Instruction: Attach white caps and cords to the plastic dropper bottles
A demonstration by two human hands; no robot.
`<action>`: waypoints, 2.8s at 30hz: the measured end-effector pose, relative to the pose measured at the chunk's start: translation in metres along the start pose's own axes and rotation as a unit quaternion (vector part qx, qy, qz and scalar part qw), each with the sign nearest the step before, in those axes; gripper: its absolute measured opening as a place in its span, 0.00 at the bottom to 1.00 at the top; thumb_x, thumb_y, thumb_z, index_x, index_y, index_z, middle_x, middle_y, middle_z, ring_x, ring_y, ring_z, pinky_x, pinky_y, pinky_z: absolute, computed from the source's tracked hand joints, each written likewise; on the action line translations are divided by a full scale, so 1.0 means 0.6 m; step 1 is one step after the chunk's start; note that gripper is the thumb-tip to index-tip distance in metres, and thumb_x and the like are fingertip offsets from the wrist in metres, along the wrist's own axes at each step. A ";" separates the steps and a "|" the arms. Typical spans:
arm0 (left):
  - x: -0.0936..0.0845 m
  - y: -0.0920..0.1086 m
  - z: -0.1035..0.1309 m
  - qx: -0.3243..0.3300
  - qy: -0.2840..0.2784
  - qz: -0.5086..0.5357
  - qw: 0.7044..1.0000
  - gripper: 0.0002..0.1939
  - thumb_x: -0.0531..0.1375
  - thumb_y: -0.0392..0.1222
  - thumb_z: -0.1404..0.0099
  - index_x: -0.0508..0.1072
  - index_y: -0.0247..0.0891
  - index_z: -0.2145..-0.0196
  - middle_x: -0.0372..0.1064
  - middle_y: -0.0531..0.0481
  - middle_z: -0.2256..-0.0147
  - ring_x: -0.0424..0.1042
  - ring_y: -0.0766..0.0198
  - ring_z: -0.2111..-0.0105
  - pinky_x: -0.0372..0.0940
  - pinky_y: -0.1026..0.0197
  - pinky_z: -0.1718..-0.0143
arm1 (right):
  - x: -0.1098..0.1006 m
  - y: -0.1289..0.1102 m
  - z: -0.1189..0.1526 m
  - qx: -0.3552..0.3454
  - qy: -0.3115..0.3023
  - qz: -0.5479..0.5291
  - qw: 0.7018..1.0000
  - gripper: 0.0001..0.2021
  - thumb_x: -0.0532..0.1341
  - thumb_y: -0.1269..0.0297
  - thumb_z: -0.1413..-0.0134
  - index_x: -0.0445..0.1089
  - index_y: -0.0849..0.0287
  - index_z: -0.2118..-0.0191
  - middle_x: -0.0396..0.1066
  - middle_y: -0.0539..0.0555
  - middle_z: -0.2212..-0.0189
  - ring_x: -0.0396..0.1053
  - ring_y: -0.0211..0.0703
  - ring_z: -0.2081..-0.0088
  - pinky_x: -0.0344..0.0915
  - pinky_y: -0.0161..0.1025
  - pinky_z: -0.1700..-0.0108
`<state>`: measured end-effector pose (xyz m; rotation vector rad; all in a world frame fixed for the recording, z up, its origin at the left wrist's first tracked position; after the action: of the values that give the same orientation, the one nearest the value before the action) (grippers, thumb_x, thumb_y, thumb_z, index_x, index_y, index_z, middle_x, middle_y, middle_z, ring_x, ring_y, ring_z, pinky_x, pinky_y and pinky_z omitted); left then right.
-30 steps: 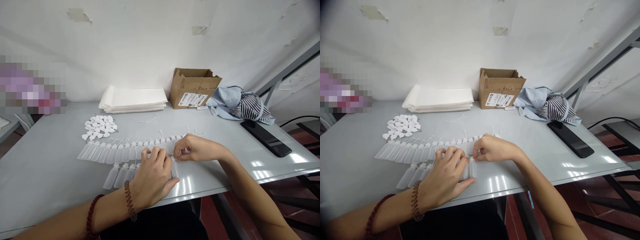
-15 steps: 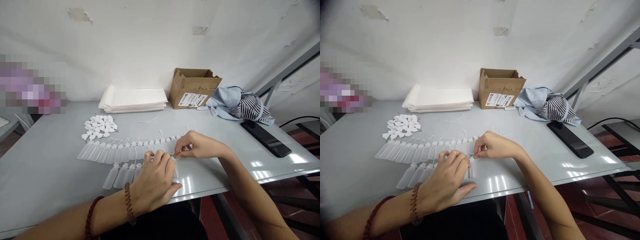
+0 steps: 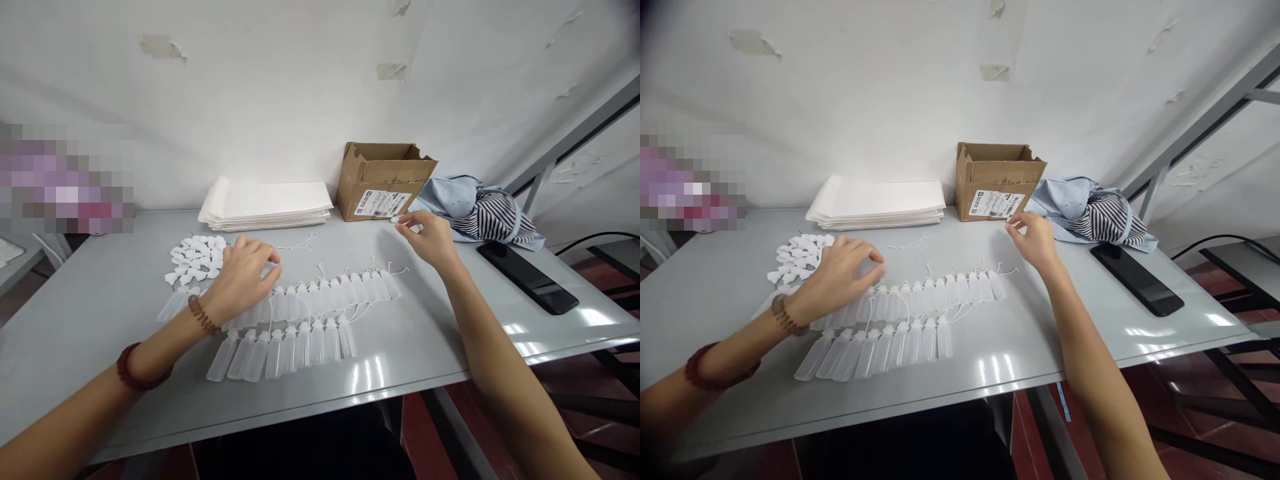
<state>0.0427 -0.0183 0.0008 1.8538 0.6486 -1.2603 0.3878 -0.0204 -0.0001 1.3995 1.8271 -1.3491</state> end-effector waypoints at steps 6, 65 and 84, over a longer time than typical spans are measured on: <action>0.017 -0.026 -0.078 0.042 -0.026 -0.036 0.998 0.14 0.51 0.43 0.37 0.72 0.34 0.60 0.72 0.41 0.59 0.62 0.47 0.55 0.58 0.47 0.56 | 0.011 0.055 -0.013 0.020 0.036 0.041 0.998 0.09 0.56 0.68 0.51 0.70 0.60 0.64 0.71 0.62 0.63 0.69 0.53 0.62 0.62 0.49 0.56; -0.009 0.067 0.019 -0.146 -0.153 0.678 0.704 0.14 0.58 0.43 0.36 0.72 0.37 0.78 0.66 0.52 0.75 0.62 0.67 0.72 0.61 0.63 0.64 | 0.050 -0.219 0.147 -0.323 0.002 -0.229 0.918 0.19 0.55 0.74 0.41 0.63 0.53 0.45 0.72 0.58 0.58 0.71 0.45 0.57 0.72 0.44 0.58; 0.012 0.077 0.026 -0.166 -0.132 0.714 0.667 0.08 0.60 0.40 0.38 0.62 0.40 0.67 0.64 0.58 0.78 0.64 0.69 0.74 0.60 0.63 0.66 | 0.045 -0.228 0.159 -0.304 0.003 -0.253 0.919 0.23 0.56 0.74 0.41 0.58 0.51 0.42 0.73 0.56 0.58 0.72 0.42 0.59 0.73 0.41 0.61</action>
<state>0.0725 -0.0574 0.0059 1.1680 -0.6943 -0.2260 0.2354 -0.0933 -0.0040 0.6283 2.4309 -0.8382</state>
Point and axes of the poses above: each hand's wrist, its own z-axis away from the middle knuckle, its own x-axis out of the palm, y = z × x, the point moved 2 cm from there along -z, towards the middle knuckle
